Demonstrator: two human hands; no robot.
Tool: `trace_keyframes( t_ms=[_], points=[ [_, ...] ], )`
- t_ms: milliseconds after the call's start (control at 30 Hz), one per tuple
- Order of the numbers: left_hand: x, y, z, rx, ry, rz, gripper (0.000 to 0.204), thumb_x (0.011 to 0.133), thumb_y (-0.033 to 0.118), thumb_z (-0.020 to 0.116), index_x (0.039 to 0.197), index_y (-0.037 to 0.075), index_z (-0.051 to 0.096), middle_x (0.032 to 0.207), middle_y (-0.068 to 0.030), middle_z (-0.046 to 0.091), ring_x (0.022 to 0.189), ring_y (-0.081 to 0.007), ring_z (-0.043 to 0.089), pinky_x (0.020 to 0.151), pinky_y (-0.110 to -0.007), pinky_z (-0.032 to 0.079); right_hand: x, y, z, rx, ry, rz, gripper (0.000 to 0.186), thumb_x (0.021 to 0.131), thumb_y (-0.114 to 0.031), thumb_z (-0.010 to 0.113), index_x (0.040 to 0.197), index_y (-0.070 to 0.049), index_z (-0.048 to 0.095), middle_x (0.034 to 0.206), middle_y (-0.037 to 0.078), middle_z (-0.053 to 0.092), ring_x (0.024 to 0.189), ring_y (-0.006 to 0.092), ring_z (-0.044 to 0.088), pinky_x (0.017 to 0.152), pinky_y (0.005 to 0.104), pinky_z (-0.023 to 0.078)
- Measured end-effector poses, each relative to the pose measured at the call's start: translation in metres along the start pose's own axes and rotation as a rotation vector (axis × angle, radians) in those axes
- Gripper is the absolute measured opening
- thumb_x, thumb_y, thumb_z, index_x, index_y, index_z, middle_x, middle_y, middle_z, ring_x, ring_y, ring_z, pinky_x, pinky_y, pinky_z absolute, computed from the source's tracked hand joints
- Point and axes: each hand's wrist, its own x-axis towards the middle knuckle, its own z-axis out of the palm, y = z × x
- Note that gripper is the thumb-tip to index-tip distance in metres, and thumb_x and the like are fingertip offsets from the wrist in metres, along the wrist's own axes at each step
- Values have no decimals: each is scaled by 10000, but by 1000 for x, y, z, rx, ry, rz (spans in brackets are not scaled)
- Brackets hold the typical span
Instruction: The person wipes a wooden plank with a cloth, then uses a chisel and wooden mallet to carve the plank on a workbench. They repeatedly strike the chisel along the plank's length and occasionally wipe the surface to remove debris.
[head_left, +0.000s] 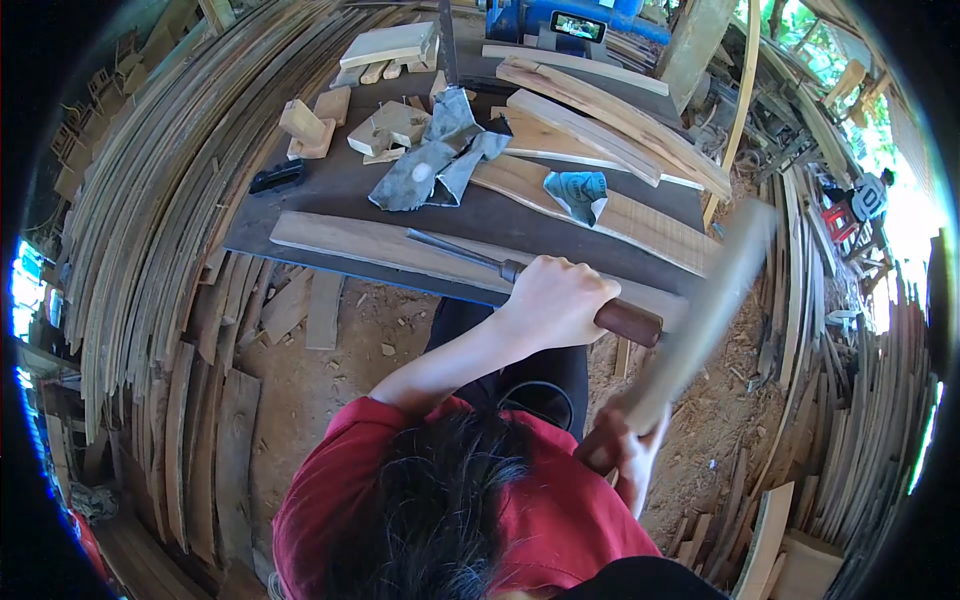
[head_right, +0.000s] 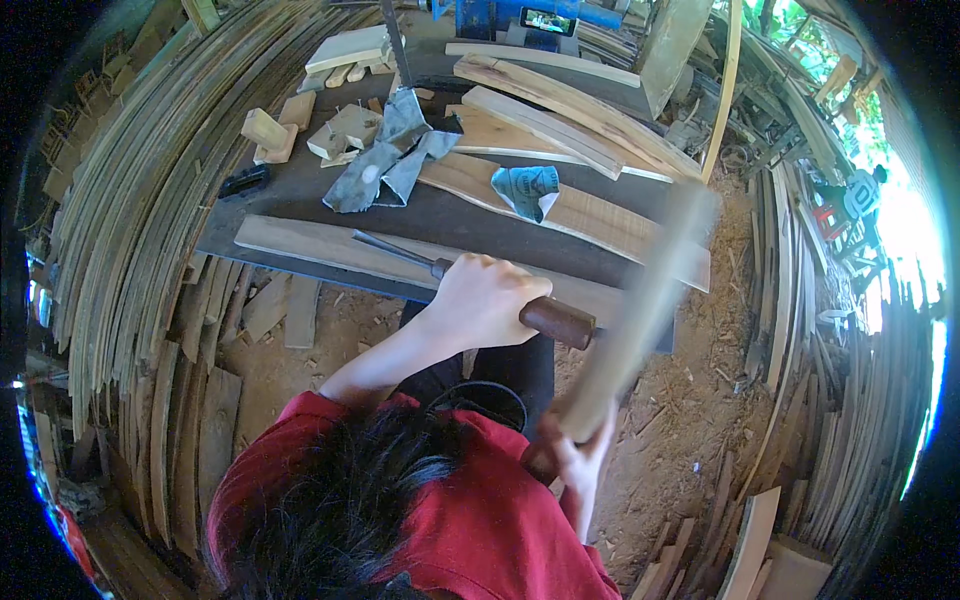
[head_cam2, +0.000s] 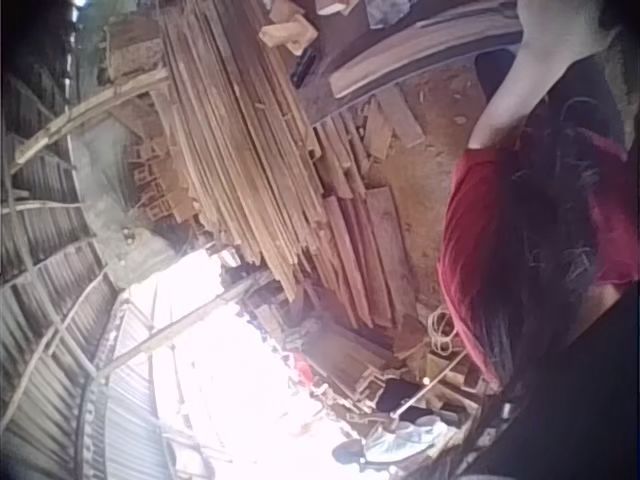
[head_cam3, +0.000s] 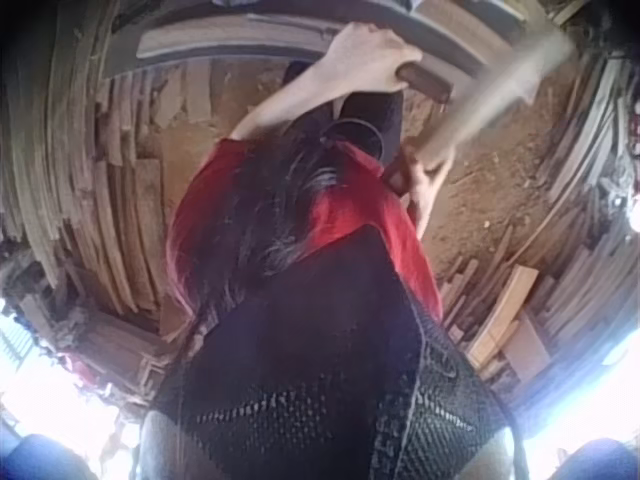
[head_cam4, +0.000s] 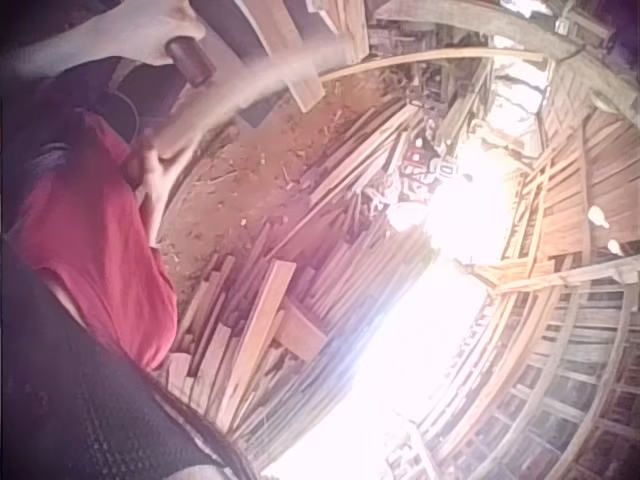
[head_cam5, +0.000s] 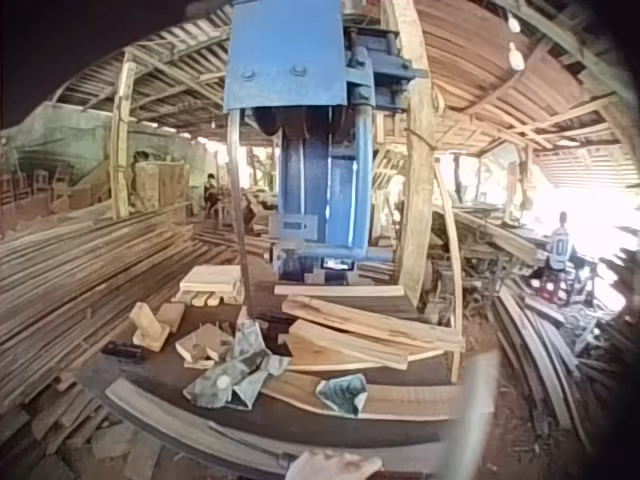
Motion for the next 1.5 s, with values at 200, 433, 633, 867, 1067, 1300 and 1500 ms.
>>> trace_keyframes(
  t_ms=[200, 433, 633, 867, 1067, 1300, 1500],
  points=[
    [-7, -29, -7, 22, 61, -46, 158, 612, 254, 685, 707, 154, 608, 632, -44, 617, 641, -255, 646, 567, -386, 501, 13, -1, 6, 29, 110, -53, 637, 725, -52, 719, 1242, -35, 347, 868, 115, 570, 683, 196, 585, 599, 320, 500],
    [-10, -34, -5, 12, 84, -43, 159, 593, 243, 695, 676, 152, 594, 626, -40, 613, 626, -259, 639, 551, -391, 491, 15, 4, 31, -261, -85, -110, 540, 716, -98, 715, 1169, -23, 430, 870, 84, 575, 705, 159, 565, 672, 304, 473],
    [-22, -60, -19, 27, 125, -117, 153, 571, 209, 691, 652, 147, 578, 608, -42, 600, 620, -269, 632, 547, -397, 490, 22, -1, 25, -58, 62, -31, 620, 707, -57, 720, 1228, -21, 387, 846, 90, 582, 728, 168, 581, 627, 303, 489],
    [-24, -64, -19, 35, 160, -125, 145, 571, 213, 683, 633, 144, 572, 589, -48, 591, 596, -276, 624, 538, -391, 487, 16, 8, 47, -237, -83, 30, 609, 707, -149, 737, 1207, -35, 410, 899, 88, 571, 780, 162, 565, 672, 315, 477],
    [-38, -90, -35, 79, 170, -225, 121, 573, 213, 679, 634, 157, 590, 575, -49, 589, 579, -272, 618, 542, -387, 489, 26, -4, 49, -126, -28, -36, 510, 740, -72, 708, 1153, -19, 414, 820, 80, 568, 721, 159, 572, 633, 295, 483],
    [-40, -93, -38, 86, 196, -207, 121, 579, 221, 684, 652, 162, 607, 579, -47, 592, 583, -265, 618, 542, -387, 486, 22, 2, 69, -387, -285, 14, 503, 723, -124, 723, 1138, -18, 459, 868, 89, 587, 762, 161, 568, 686, 308, 474],
    [-51, -112, -50, 61, 250, -252, 128, 584, 229, 689, 666, 166, 613, 589, -48, 593, 579, -266, 612, 534, -381, 478, 29, -4, 61, -124, -93, 2, 608, 740, -33, 683, 1256, -10, 363, 846, 91, 577, 693, 179, 583, 610, 309, 496]
  ],
)
